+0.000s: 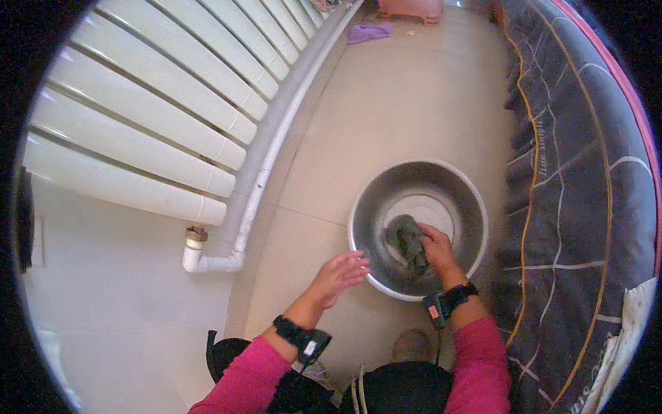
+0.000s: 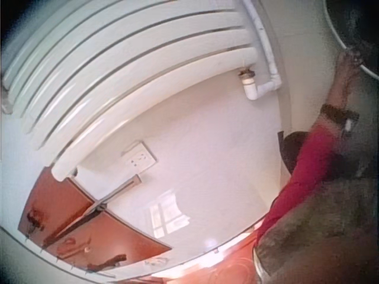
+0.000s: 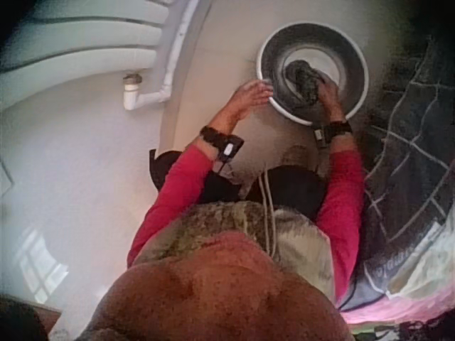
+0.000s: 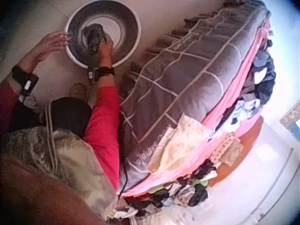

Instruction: The person washes a small cloth in a metal basin, wrings it out, and places it on a bed. They then pick up and fold several garments and small items, arranging them on the bed. The person also handles small boxes and packets near a radiator before returning to wring the cloth and wipe the radiator.

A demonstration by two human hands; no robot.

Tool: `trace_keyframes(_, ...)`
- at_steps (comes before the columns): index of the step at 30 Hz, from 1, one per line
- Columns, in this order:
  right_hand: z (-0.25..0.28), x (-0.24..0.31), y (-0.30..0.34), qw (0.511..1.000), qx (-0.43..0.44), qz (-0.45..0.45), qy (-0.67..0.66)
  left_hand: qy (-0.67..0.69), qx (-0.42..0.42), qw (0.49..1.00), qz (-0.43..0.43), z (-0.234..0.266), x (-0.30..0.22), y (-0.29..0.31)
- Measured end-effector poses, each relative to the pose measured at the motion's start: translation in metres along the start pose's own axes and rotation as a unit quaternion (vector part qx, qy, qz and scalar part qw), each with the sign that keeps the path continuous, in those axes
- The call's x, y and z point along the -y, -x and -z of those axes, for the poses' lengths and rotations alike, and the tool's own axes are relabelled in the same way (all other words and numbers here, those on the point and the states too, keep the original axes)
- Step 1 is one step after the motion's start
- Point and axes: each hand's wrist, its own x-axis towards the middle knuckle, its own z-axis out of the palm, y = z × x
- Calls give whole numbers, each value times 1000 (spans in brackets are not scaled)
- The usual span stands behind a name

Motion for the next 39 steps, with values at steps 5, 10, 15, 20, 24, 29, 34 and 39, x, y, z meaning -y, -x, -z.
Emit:
trace_keyframes(5,-11,40,18,978,29,18,-205,205,-21,975,82,-59,12,-58)
trace_keyframes(10,-23,64,25,944,-33,283,167,259,107,958,61,-83,12,-77)
trace_keyframes(15,-20,76,25,978,-37,158,130,220,25,973,61,-70,21,-90)
trace_keyframes(20,18,77,14,974,-129,137,124,155,-121,980,27,-53,32,-102)
trace_keyframes(24,44,60,-3,915,-276,230,183,104,-128,986,-33,-46,38,-108)
trace_keyframes(29,48,34,-16,921,-244,75,295,-62,-207,976,-11,-43,49,-106)
trace_keyframes(34,-4,4,-31,849,-238,75,465,-23,-140,984,111,-59,45,-100)
trace_keyframes(39,-42,3,-17,970,-56,10,235,216,16,960,176,-63,26,-92)
